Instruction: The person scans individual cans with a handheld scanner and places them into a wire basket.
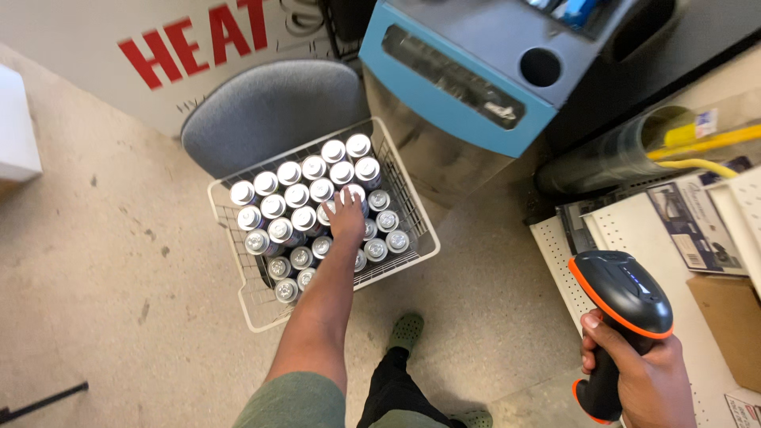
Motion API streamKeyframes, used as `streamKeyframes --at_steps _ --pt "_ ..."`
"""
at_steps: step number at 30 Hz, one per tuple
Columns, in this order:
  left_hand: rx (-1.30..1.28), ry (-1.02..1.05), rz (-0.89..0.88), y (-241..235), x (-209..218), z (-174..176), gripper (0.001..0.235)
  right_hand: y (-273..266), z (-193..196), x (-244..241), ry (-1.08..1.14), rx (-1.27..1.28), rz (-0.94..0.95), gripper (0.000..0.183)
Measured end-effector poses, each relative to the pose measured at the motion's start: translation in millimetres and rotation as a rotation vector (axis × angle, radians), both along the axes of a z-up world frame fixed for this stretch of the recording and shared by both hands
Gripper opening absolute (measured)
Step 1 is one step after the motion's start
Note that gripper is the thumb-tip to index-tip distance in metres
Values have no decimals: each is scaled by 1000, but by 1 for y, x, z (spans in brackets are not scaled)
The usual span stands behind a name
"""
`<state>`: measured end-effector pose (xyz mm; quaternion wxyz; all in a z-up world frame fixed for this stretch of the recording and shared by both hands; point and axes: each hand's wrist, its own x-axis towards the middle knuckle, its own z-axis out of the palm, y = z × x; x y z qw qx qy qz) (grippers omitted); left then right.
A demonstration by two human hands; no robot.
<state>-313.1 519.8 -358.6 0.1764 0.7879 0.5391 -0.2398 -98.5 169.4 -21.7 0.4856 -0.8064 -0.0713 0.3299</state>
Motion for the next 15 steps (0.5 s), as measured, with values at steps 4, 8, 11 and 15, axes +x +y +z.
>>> streamKeyframes --at_steps 4,8,11,15 --pt "152 -18 -132 -50 49 -16 99 -52 9 13 -14 83 -65 20" --pt "292 -713 -287 -124 150 71 48 -133 3 46 -65 323 -83 11" --pt "324 -1126 -424 -196 236 158 37 -199 24 63 -120 363 -174 11" --pt "256 -1508 -647 -318 329 275 26 -295 94 67 -187 354 -314 11"
